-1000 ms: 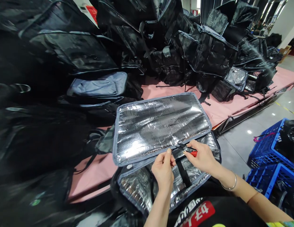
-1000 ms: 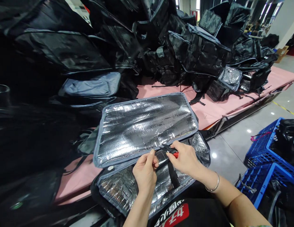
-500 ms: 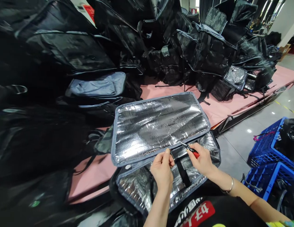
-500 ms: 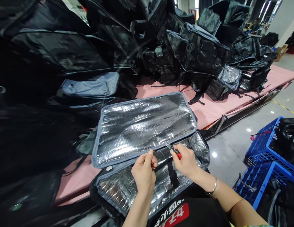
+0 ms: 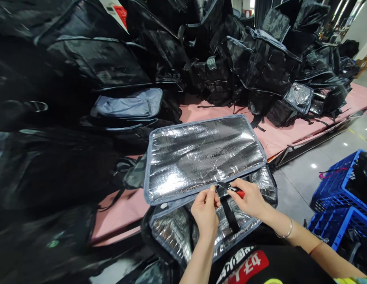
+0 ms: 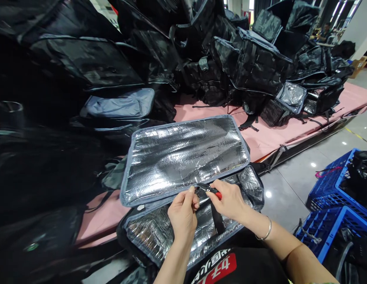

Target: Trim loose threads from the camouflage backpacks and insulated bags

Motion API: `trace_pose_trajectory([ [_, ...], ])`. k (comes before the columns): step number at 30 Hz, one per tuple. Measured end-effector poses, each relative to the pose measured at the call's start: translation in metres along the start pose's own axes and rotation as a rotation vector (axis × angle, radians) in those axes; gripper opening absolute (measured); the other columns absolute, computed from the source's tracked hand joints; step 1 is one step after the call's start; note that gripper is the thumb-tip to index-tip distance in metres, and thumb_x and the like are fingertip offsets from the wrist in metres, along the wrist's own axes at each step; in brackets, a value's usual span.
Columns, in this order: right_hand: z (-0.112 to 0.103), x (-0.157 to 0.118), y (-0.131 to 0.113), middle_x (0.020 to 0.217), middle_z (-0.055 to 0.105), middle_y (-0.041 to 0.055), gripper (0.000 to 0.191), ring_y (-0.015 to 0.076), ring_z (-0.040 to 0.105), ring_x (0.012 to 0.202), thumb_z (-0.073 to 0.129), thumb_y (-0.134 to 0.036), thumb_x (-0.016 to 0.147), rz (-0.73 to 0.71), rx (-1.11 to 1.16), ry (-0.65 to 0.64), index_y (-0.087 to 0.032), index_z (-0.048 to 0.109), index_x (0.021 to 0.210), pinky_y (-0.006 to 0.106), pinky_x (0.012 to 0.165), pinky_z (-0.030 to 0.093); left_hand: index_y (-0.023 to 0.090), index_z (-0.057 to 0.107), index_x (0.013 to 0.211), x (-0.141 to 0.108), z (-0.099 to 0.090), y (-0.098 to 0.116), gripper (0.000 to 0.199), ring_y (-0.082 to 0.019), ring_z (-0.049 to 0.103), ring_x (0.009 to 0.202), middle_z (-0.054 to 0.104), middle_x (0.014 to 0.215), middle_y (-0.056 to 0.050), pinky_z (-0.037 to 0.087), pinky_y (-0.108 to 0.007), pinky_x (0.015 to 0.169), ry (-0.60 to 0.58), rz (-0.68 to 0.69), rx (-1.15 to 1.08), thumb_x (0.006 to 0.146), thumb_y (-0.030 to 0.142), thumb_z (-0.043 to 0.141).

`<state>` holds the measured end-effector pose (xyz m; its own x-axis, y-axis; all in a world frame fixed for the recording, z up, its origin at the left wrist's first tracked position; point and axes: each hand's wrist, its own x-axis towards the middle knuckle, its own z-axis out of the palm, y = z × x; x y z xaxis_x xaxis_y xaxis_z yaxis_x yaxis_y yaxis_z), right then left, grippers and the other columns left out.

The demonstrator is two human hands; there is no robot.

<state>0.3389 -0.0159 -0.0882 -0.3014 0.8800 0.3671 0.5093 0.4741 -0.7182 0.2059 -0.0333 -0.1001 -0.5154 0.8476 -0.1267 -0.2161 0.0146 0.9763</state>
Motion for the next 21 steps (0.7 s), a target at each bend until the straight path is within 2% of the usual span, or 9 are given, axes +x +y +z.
trace_pose_trajectory([
  [7, -0.002, -0.003, 0.002, 0.081, 0.062, 0.0024, 0.014, 0.0138, 0.059, 0.069, 0.048, -0.029, 0.088, 0.044, 0.056, 0.022, -0.017, 0.053, 0.092, 0.024, 0.065, 0.043, 0.014, 0.047, 0.056, -0.002, 0.001, 0.002, 0.035, -0.005, 0.037, 0.041, 0.043, 0.048, 0.005, 0.031, -0.018, 0.042, 0.000, -0.020, -0.013, 0.071, 0.039, 0.065],
  [10, -0.006, -0.003, 0.003, 0.079, 0.062, 0.0011, 0.013, 0.0132, 0.059, 0.068, 0.048, -0.030, 0.088, 0.008, 0.041, -0.022, -0.018, 0.054, 0.091, 0.023, 0.064, 0.043, 0.014, 0.048, 0.056, -0.003, 0.002, 0.002, 0.034, -0.005, 0.038, 0.041, 0.043, 0.047, 0.005, 0.031, -0.018, 0.042, -0.005, -0.039, -0.034, 0.070, 0.039, 0.066],
  [13, -0.010, -0.001, 0.006, 0.078, 0.061, 0.0013, 0.014, 0.0121, 0.058, 0.065, 0.046, -0.029, 0.091, -0.042, 0.040, 0.044, -0.017, 0.052, 0.095, 0.023, 0.061, 0.043, 0.014, 0.047, 0.056, -0.003, 0.000, 0.002, 0.036, -0.005, 0.038, 0.040, 0.043, 0.046, 0.005, 0.031, -0.018, 0.042, -0.010, -0.054, -0.053, 0.070, 0.041, 0.066],
  [16, -0.012, 0.005, 0.009, 0.085, 0.061, 0.0053, 0.020, 0.0146, 0.059, 0.072, 0.040, -0.029, 0.093, -0.115, -0.075, 0.150, -0.016, 0.051, 0.103, 0.026, 0.066, 0.046, 0.015, 0.047, 0.057, -0.003, -0.002, 0.000, 0.037, -0.005, 0.037, 0.039, 0.043, 0.046, 0.005, 0.030, -0.018, 0.041, -0.010, -0.073, -0.066, 0.070, 0.044, 0.065],
  [19, -0.013, 0.012, 0.012, 0.091, 0.061, 0.0079, 0.024, 0.0174, 0.059, 0.077, 0.048, -0.032, 0.090, -0.170, -0.243, 0.167, -0.015, 0.052, 0.107, 0.029, 0.070, 0.046, 0.015, 0.048, 0.059, -0.004, -0.003, -0.003, 0.036, -0.005, 0.037, 0.039, 0.043, 0.046, 0.005, 0.029, -0.018, 0.041, -0.017, -0.083, -0.069, 0.072, 0.044, 0.065],
  [21, -0.012, 0.015, 0.015, 0.092, 0.061, 0.0067, 0.018, 0.0176, 0.060, 0.078, 0.051, -0.024, 0.087, -0.192, -0.345, 0.162, -0.017, 0.057, 0.102, 0.028, 0.067, 0.045, 0.015, 0.047, 0.059, -0.004, -0.003, -0.004, 0.036, -0.005, 0.037, 0.039, 0.043, 0.046, 0.005, 0.029, -0.018, 0.042, -0.023, -0.076, -0.064, 0.073, 0.043, 0.064],
])
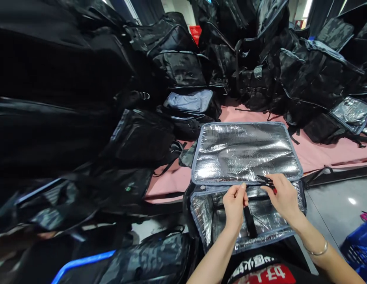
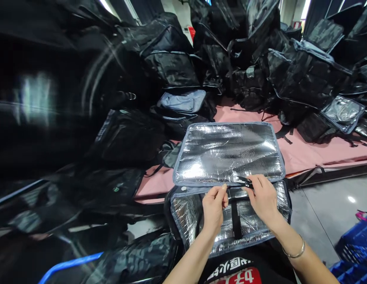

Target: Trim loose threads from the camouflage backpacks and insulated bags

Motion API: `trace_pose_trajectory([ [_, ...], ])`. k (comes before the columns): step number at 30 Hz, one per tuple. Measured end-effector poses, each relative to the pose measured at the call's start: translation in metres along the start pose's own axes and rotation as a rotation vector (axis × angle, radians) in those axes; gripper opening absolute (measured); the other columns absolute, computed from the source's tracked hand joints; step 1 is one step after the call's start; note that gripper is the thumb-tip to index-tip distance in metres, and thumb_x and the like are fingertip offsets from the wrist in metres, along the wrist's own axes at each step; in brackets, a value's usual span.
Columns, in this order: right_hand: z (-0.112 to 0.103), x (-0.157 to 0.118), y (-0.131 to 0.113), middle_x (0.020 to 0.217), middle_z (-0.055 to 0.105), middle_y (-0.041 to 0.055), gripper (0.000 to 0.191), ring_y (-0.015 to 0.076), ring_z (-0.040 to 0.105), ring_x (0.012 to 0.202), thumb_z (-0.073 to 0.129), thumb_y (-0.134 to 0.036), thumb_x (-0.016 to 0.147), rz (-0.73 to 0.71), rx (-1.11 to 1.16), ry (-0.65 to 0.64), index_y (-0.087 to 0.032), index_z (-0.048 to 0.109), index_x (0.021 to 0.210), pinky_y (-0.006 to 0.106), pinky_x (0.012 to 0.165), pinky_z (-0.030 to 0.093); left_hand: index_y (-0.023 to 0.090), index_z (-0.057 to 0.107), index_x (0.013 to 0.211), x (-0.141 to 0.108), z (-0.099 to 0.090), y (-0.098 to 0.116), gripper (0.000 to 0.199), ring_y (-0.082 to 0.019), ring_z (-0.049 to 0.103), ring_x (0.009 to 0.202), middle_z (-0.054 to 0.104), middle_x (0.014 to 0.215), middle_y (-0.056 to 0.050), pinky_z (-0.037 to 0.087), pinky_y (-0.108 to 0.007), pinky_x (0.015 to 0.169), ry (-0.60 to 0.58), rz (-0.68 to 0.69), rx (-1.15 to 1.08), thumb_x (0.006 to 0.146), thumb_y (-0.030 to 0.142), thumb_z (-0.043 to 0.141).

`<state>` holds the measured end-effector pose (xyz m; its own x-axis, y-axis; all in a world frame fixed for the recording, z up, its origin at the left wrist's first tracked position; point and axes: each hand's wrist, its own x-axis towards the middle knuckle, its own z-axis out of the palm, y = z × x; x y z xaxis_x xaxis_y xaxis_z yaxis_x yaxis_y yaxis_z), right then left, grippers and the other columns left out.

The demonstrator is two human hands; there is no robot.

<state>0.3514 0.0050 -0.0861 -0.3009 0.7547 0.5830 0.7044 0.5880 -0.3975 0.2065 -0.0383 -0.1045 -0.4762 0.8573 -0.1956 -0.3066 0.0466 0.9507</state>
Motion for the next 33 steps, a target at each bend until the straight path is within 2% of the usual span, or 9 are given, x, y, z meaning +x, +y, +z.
trace_pose_trajectory([
  [4, 0.004, 0.003, 0.004, 0.092, 0.064, 0.0020, 0.030, 0.0120, 0.061, 0.074, 0.041, -0.002, 0.079, -0.031, -0.030, 0.020, -0.020, 0.062, 0.090, 0.022, 0.062, 0.043, 0.014, 0.048, 0.060, -0.001, -0.001, 0.001, 0.036, -0.005, 0.038, 0.039, 0.044, 0.046, 0.004, 0.029, -0.018, 0.041, -0.027, -0.005, 0.030, 0.075, 0.044, 0.061],
  [8, 0.005, 0.009, 0.011, 0.090, 0.064, -0.0027, 0.032, 0.0109, 0.060, 0.074, 0.041, 0.000, 0.072, 0.005, -0.071, -0.031, -0.021, 0.061, 0.088, 0.021, 0.055, 0.039, 0.013, 0.062, 0.085, -0.001, -0.024, 0.016, 0.032, -0.009, 0.048, 0.042, 0.055, 0.057, -0.001, 0.035, -0.020, 0.041, -0.152, 0.036, 0.176, 0.080, 0.044, 0.054],
  [12, 0.003, 0.018, 0.020, 0.090, 0.064, -0.0036, 0.033, 0.0111, 0.060, 0.073, 0.041, -0.001, 0.068, 0.048, -0.085, -0.088, -0.021, 0.060, 0.087, 0.022, 0.052, 0.035, 0.018, 0.066, 0.095, 0.013, -0.077, 0.043, 0.026, -0.014, 0.059, 0.072, 0.064, 0.084, -0.007, 0.049, -0.026, 0.068, 0.262, 0.541, 0.498, 0.081, 0.037, 0.055],
  [14, 0.002, 0.022, 0.024, 0.091, 0.064, -0.0036, 0.032, 0.0117, 0.060, 0.074, 0.042, -0.003, 0.069, 0.053, -0.083, -0.111, -0.021, 0.060, 0.088, 0.023, 0.053, 0.036, 0.019, 0.065, 0.099, 0.027, -0.103, 0.056, 0.030, -0.017, 0.058, 0.087, 0.063, 0.097, -0.008, 0.047, -0.029, 0.081, 0.418, 0.636, 0.603, 0.075, 0.036, 0.061],
  [17, 0.002, 0.026, 0.025, 0.092, 0.064, -0.0033, 0.031, 0.0126, 0.060, 0.075, 0.042, -0.004, 0.070, 0.055, -0.083, -0.132, -0.022, 0.060, 0.089, 0.023, 0.054, 0.036, 0.017, 0.063, 0.105, 0.050, -0.125, 0.068, 0.044, -0.015, 0.059, 0.081, 0.063, 0.094, -0.007, 0.048, -0.027, 0.079, 0.229, 0.458, 0.525, 0.066, 0.037, 0.069],
  [20, 0.001, 0.029, 0.025, 0.091, 0.064, -0.0013, 0.030, 0.0132, 0.060, 0.074, 0.042, -0.004, 0.071, 0.054, -0.069, -0.134, -0.021, 0.060, 0.088, 0.023, 0.054, 0.037, 0.015, 0.065, 0.093, 0.065, -0.125, 0.073, 0.040, -0.010, 0.057, 0.064, 0.061, 0.077, -0.002, 0.049, -0.022, 0.067, 0.063, 0.323, 0.403, 0.059, 0.036, 0.073],
  [28, -0.013, 0.034, 0.031, 0.090, 0.062, 0.0019, 0.028, 0.0162, 0.058, 0.081, 0.042, -0.006, 0.072, 0.111, 0.029, -0.145, -0.020, 0.060, 0.088, 0.026, 0.066, 0.042, 0.013, 0.058, 0.064, 0.064, -0.091, 0.072, 0.031, -0.008, 0.049, 0.046, 0.054, 0.052, 0.001, 0.045, -0.019, 0.047, 0.183, 0.241, 0.331, 0.052, 0.036, 0.076],
  [31, -0.008, 0.027, 0.011, 0.086, 0.062, 0.0036, 0.018, 0.0173, 0.057, 0.081, 0.047, -0.013, 0.077, 0.166, 0.284, -0.117, -0.019, 0.062, 0.085, 0.028, 0.072, 0.042, 0.013, 0.058, 0.065, 0.057, -0.081, 0.068, 0.031, -0.007, 0.048, 0.048, 0.054, 0.054, 0.001, 0.045, -0.019, 0.048, 0.192, 0.248, 0.315, 0.054, 0.037, 0.075],
  [33, 0.003, 0.018, -0.012, 0.075, 0.061, 0.0029, 0.012, 0.0164, 0.055, 0.072, 0.053, -0.022, 0.078, 0.230, 0.520, -0.235, -0.018, 0.063, 0.074, 0.027, 0.066, 0.041, 0.014, 0.058, 0.067, 0.053, -0.076, 0.065, 0.031, -0.008, 0.048, 0.048, 0.054, 0.053, 0.002, 0.045, -0.019, 0.049, 0.208, 0.252, 0.336, 0.056, 0.038, 0.075],
])
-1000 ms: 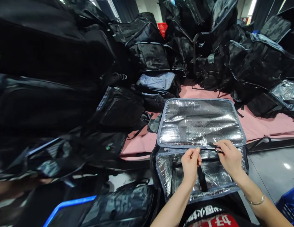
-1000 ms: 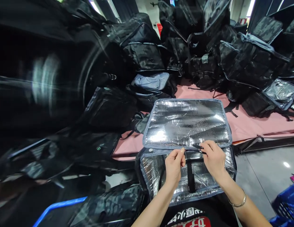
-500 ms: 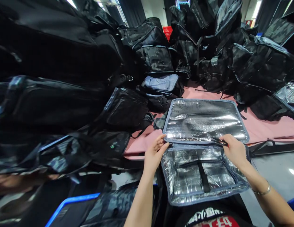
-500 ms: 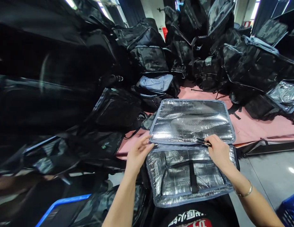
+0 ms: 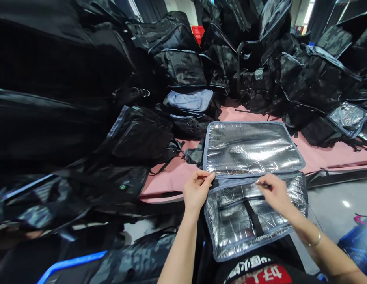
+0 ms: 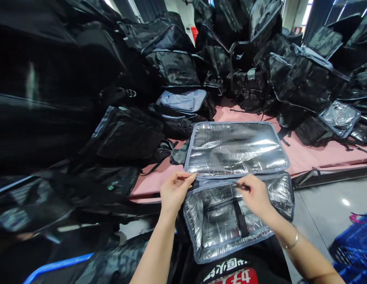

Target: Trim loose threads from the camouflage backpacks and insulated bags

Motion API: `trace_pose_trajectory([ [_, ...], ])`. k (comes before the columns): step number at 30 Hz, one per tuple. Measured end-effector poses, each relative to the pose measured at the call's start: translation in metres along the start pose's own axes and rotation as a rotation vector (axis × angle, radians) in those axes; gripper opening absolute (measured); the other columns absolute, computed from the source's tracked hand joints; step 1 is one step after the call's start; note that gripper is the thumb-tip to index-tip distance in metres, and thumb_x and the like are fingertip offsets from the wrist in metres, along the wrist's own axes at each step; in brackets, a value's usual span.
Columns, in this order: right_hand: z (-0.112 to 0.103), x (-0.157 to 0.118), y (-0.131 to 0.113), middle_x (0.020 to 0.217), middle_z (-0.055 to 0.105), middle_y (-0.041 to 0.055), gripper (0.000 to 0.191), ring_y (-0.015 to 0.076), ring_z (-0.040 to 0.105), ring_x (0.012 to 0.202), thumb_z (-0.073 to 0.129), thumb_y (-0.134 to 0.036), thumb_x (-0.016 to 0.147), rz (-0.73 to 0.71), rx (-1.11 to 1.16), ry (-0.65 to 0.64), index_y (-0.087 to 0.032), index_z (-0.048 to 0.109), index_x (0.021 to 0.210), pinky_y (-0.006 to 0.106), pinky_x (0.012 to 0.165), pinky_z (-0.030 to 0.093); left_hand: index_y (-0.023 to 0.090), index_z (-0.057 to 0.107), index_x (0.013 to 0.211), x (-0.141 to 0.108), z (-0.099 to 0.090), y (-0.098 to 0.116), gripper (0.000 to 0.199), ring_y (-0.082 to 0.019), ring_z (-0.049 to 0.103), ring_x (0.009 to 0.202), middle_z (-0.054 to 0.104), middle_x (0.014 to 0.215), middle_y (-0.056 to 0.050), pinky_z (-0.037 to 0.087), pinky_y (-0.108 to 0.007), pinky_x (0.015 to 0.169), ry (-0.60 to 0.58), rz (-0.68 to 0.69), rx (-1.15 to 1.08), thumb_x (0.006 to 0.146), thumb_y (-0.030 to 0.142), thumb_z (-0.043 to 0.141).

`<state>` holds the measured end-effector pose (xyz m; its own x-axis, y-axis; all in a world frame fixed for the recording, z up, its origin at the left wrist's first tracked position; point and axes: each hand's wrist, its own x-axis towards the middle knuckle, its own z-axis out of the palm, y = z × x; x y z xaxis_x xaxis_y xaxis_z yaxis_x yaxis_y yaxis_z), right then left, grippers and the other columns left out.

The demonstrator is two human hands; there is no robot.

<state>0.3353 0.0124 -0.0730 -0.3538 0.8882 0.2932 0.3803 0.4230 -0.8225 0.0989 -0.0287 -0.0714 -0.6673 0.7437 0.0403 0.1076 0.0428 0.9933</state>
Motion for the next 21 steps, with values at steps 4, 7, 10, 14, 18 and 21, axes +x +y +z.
trace_pose_trajectory([
  [4, 0.058, -0.011, -0.022, 0.054, 0.049, -0.0008, 0.028, 0.0105, 0.041, 0.052, 0.058, -0.039, 0.076, 0.305, 0.457, -0.247, -0.015, 0.061, 0.063, 0.024, 0.051, 0.031, 0.015, 0.058, 0.071, -0.011, 0.005, -0.001, 0.029, -0.009, 0.052, 0.050, 0.057, 0.056, 0.001, 0.046, -0.020, 0.051, 0.004, 0.054, 0.045, 0.061, 0.038, 0.073],
  [7, 0.090, -0.010, -0.028, 0.045, 0.029, -0.0063, 0.041, 0.0067, 0.023, 0.044, 0.061, -0.050, 0.071, 0.531, 0.737, -0.168, -0.016, 0.046, 0.053, 0.023, 0.045, 0.020, 0.016, 0.059, 0.073, -0.018, 0.003, -0.002, 0.026, -0.010, 0.053, 0.051, 0.058, 0.061, 0.000, 0.046, -0.020, 0.052, -0.024, 0.125, 0.044, 0.063, 0.037, 0.071],
  [10, 0.103, -0.007, -0.026, 0.044, 0.022, -0.0082, 0.047, 0.0056, 0.017, 0.044, 0.064, -0.054, 0.067, 0.577, 0.833, -0.095, -0.018, 0.039, 0.050, 0.023, 0.045, 0.018, 0.017, 0.065, 0.083, -0.023, -0.007, -0.002, 0.024, -0.011, 0.055, 0.057, 0.060, 0.070, -0.002, 0.048, -0.023, 0.059, -0.085, 0.254, 0.126, 0.070, 0.038, 0.065],
  [14, 0.103, -0.007, -0.023, 0.044, 0.024, -0.0078, 0.042, 0.0057, 0.018, 0.045, 0.064, -0.052, 0.067, 0.537, 0.829, -0.109, -0.015, 0.048, 0.054, 0.023, 0.046, 0.018, 0.026, 0.069, 0.098, -0.024, -0.026, 0.005, 0.022, -0.013, 0.057, 0.067, 0.063, 0.081, -0.004, 0.046, -0.024, 0.064, -0.076, 0.687, 0.548, 0.080, 0.033, 0.057],
  [18, 0.101, -0.008, -0.023, 0.045, 0.025, -0.0064, 0.049, 0.0056, 0.019, 0.045, 0.065, -0.050, 0.065, 0.531, 0.815, -0.082, -0.019, 0.033, 0.045, 0.023, 0.047, 0.017, 0.027, 0.067, 0.099, -0.018, -0.033, 0.013, 0.021, -0.013, 0.058, 0.073, 0.063, 0.082, -0.003, 0.045, -0.023, 0.065, -0.349, 0.927, 0.703, 0.084, 0.030, 0.053],
  [21, 0.104, -0.007, -0.021, 0.045, 0.026, -0.0057, 0.048, 0.0061, 0.022, 0.046, 0.065, -0.049, 0.064, 0.516, 0.788, -0.069, -0.019, 0.034, 0.044, 0.023, 0.048, 0.019, 0.023, 0.066, 0.090, -0.014, -0.027, 0.013, 0.019, -0.013, 0.057, 0.073, 0.061, 0.079, -0.003, 0.044, -0.023, 0.063, -0.460, 0.916, 0.714, 0.087, 0.029, 0.049],
])
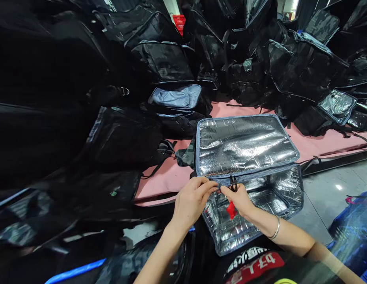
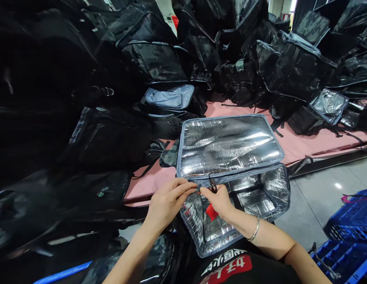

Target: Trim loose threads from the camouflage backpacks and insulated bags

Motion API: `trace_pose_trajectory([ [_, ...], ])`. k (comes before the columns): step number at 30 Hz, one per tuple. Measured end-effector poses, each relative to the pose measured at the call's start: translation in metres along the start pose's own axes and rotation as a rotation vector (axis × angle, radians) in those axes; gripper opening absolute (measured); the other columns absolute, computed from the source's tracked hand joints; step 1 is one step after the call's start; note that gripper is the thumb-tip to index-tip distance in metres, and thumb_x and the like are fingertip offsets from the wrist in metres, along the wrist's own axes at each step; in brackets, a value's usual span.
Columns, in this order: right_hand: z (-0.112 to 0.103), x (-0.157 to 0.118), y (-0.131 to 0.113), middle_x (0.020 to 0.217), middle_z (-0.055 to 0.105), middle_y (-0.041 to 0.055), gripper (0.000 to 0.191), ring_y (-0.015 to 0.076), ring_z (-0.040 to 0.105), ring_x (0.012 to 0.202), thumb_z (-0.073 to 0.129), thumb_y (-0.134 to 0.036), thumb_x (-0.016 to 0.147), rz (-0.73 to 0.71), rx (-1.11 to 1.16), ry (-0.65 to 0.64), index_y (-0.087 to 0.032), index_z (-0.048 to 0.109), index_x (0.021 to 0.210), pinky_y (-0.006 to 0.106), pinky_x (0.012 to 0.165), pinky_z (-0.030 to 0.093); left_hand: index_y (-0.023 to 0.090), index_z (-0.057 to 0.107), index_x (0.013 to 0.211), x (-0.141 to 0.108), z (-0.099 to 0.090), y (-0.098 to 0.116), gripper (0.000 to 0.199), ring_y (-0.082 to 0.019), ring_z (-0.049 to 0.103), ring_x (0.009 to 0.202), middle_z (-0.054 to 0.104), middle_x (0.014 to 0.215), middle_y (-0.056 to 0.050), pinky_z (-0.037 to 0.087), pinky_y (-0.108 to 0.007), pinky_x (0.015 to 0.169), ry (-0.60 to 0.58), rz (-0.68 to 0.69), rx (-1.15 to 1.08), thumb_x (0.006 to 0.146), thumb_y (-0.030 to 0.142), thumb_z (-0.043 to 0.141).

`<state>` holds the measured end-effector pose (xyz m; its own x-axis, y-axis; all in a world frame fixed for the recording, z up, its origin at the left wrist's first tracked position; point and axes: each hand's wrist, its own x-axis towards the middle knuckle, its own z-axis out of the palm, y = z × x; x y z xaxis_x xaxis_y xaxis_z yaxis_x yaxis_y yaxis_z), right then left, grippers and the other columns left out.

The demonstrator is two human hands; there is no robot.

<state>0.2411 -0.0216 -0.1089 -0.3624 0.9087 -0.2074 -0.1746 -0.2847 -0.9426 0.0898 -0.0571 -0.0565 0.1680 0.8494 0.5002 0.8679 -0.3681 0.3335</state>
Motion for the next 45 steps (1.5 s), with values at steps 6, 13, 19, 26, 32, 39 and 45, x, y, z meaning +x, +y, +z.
trace_pose_trajectory([
  [6, -0.005, 0.000, 0.004, 0.046, 0.025, -0.0065, 0.041, 0.0060, 0.020, 0.046, 0.060, -0.050, 0.072, 0.000, -0.131, -0.034, -0.014, 0.049, 0.054, 0.023, 0.046, 0.018, 0.017, 0.054, 0.076, -0.001, 0.022, 0.011, 0.011, -0.013, 0.054, 0.069, 0.057, 0.073, -0.003, 0.043, -0.023, 0.063, 0.164, -0.104, -0.040, 0.085, 0.016, 0.047],
  [13, -0.038, -0.027, -0.021, 0.080, 0.058, 0.0003, 0.025, 0.0114, 0.051, 0.070, 0.045, -0.039, 0.087, -0.225, -0.484, -0.127, -0.017, 0.056, 0.093, 0.023, 0.066, 0.039, 0.017, 0.050, 0.074, -0.002, 0.030, 0.019, 0.012, -0.012, 0.051, 0.067, 0.055, 0.071, -0.002, 0.041, -0.023, 0.060, 0.257, -0.164, -0.057, 0.083, 0.011, 0.047],
  [19, -0.046, -0.033, -0.031, 0.075, 0.061, 0.0021, 0.025, 0.0136, 0.054, 0.065, 0.047, -0.040, 0.088, -0.483, -0.917, 0.025, -0.016, 0.055, 0.091, 0.025, 0.064, 0.038, 0.017, 0.051, 0.075, -0.003, 0.032, 0.020, 0.010, -0.012, 0.051, 0.067, 0.055, 0.070, -0.001, 0.040, -0.023, 0.060, 0.284, -0.169, -0.036, 0.084, 0.012, 0.049],
  [26, -0.038, -0.027, -0.028, 0.076, 0.063, 0.0036, 0.028, 0.0147, 0.060, 0.067, 0.040, -0.039, 0.092, -0.633, -1.148, 0.002, -0.016, 0.055, 0.089, 0.023, 0.057, 0.034, 0.017, 0.051, 0.076, -0.004, 0.033, 0.022, 0.009, -0.011, 0.050, 0.066, 0.056, 0.071, -0.001, 0.040, -0.023, 0.060, 0.307, -0.174, -0.017, 0.084, 0.013, 0.051],
  [32, -0.041, -0.026, -0.032, 0.075, 0.063, 0.0026, 0.026, 0.0145, 0.060, 0.067, 0.040, -0.039, 0.092, -0.629, -1.130, -0.037, -0.017, 0.053, 0.090, 0.023, 0.057, 0.033, 0.017, 0.051, 0.076, -0.006, 0.033, 0.022, 0.010, -0.011, 0.050, 0.067, 0.055, 0.071, -0.002, 0.040, -0.023, 0.061, 0.307, -0.171, -0.015, 0.084, 0.012, 0.050],
  [39, -0.034, -0.023, -0.031, 0.067, 0.058, -0.0002, 0.023, 0.0133, 0.057, 0.061, 0.041, -0.037, 0.091, -0.594, -1.164, -0.063, -0.018, 0.051, 0.082, 0.023, 0.054, 0.026, 0.017, 0.051, 0.077, -0.006, 0.031, 0.021, 0.010, -0.011, 0.051, 0.066, 0.055, 0.070, -0.001, 0.041, -0.022, 0.061, 0.313, -0.145, -0.011, 0.085, 0.013, 0.048],
  [45, -0.036, -0.020, -0.034, 0.065, 0.058, -0.0011, 0.022, 0.0126, 0.058, 0.064, 0.043, -0.036, 0.089, -0.580, -1.056, -0.071, -0.019, 0.053, 0.079, 0.022, 0.056, 0.030, 0.019, 0.053, 0.077, -0.006, 0.031, 0.015, 0.009, -0.011, 0.052, 0.063, 0.056, 0.070, -0.001, 0.043, -0.022, 0.060, 0.309, -0.164, -0.021, 0.085, 0.020, 0.048],
])
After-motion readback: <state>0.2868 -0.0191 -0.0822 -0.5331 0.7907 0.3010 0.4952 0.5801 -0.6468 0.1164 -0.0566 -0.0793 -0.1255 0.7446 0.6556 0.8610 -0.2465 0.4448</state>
